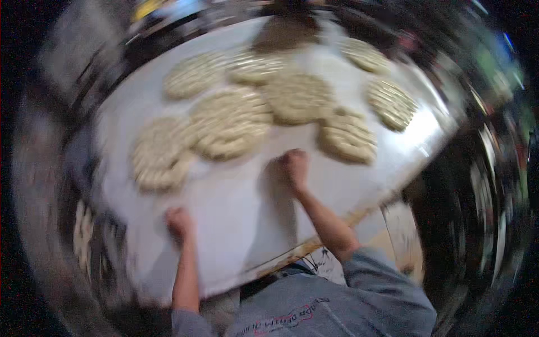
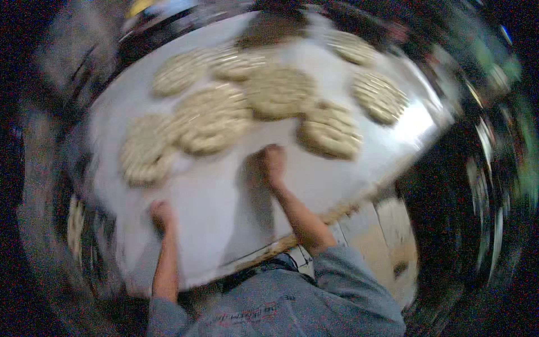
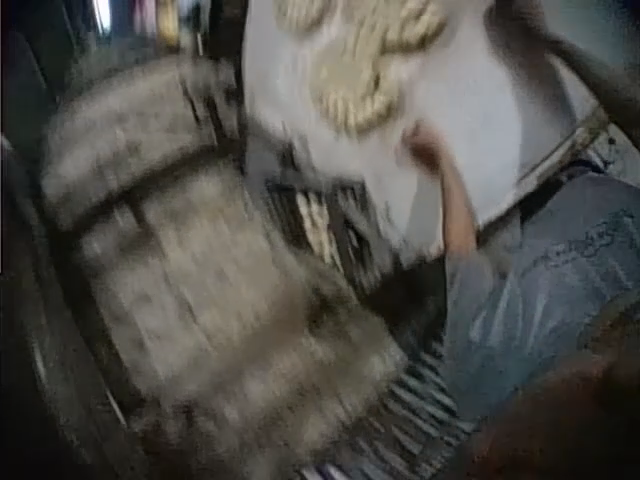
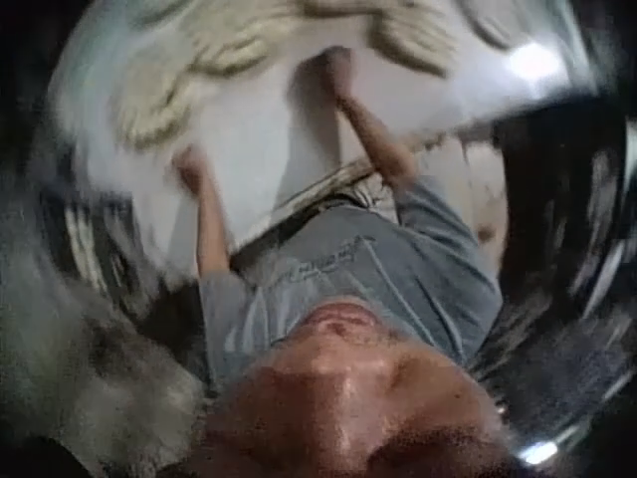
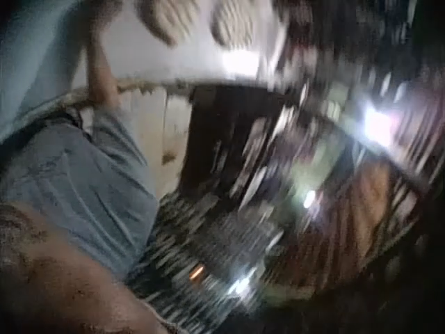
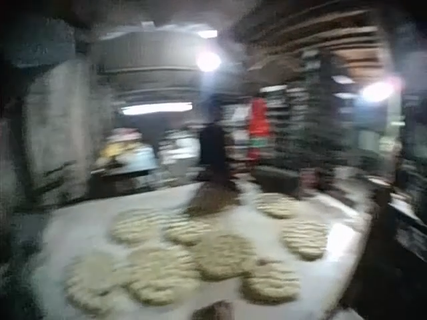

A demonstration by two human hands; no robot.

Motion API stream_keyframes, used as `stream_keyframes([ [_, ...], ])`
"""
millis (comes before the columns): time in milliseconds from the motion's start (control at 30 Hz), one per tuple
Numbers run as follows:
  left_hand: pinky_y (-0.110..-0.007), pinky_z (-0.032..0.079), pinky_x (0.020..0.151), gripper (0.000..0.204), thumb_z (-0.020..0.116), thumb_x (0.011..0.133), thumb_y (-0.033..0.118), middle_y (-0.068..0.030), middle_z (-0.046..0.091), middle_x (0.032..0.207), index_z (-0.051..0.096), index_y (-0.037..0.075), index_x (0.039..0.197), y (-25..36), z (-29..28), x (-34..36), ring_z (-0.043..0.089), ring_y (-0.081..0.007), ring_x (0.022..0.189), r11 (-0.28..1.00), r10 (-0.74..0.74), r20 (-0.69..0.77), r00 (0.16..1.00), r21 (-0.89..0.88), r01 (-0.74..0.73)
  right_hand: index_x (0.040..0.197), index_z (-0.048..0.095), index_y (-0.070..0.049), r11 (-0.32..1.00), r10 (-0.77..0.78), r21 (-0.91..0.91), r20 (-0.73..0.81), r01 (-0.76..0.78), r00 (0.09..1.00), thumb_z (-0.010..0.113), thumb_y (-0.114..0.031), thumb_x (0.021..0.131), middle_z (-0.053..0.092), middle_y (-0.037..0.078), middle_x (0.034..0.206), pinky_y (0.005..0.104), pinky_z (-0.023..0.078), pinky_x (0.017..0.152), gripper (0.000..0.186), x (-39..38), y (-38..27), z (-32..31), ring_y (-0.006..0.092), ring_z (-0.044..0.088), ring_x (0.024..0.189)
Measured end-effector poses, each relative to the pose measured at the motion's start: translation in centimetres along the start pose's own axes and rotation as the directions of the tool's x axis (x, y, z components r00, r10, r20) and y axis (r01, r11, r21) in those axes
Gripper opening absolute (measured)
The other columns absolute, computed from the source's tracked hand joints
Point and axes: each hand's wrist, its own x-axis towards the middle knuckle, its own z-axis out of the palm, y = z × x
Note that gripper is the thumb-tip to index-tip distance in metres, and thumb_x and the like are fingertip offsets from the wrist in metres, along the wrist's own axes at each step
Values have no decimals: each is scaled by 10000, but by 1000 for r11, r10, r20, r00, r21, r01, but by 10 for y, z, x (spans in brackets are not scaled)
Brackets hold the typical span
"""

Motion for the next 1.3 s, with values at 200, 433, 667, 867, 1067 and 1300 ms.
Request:
stream_keyframes([
  [200, -401, 445, 708, 38, 589, 691, 73, -97, 552, 865, 554, 71, 704, -108, -8, -50, 524, -294, 847, 749, 662, -179, 728, 120, -651, 891, 569, -53, 917, -394, -9, 132, 398, 910, 535, -93, 751, 548, 137, 958, 433, 362, 846, 150, -75, -34, -45, 344, 459, 961],
  [433, -442, 389, 779, 170, 592, 707, 174, -167, 536, 840, 560, 30, 793, -134, -25, 6, 477, -348, 844, 906, 401, -51, 915, 168, -388, 841, 572, -46, 929, -278, -259, -22, 263, 960, 548, -199, 739, 545, 128, 880, 406, 364, 788, 186, -27, -12, -26, 299, 478, 901],
  [667, -306, 447, 764, 358, 700, 688, 184, -71, 592, 967, 573, 70, 1003, -155, -242, 81, 547, -151, 884, 819, 572, 755, 321, -504, -274, 866, 544, -16, 996, -64, -50, 238, 78, 969, 558, -146, 702, 532, 135, 812, 388, 440, 680, 210, -101, -89, -40, 300, 533, 769],
  [867, -334, 462, 762, 258, 660, 713, 85, -85, 590, 921, 561, 62, 950, -211, -404, 266, 575, -195, 856, 699, 281, -760, 586, -256, -668, 1211, 407, 31, 278, -70, 619, 775, -734, 628, 518, -140, 845, 578, 132, 955, 323, 488, 760, 419, -122, -275, -61, 213, 582, 867],
  [1067, -382, 352, 959, 599, 657, 749, 435, -164, 509, 1199, 520, 20, 1158, -283, -383, 323, 469, -270, 1137, 912, 285, -463, 839, -139, -386, 1245, 383, 91, 246, -514, 924, 380, -292, 769, 548, -32, 795, 436, 163, 1275, 339, 357, 967, 494, -88, -553, -84, 221, 434, 1160],
  [1300, -336, 349, 959, 398, 590, 832, 301, -81, 552, 1152, 540, 53, 1139, -220, -378, 116, 485, -181, 1107, 284, 926, 107, 363, -831, -479, 1113, 526, -32, 539, -552, 656, -198, 528, 810, 691, -178, 717, 579, 145, 944, 329, 443, 716, 453, -49, -676, 28, 245, 555, 820],
])
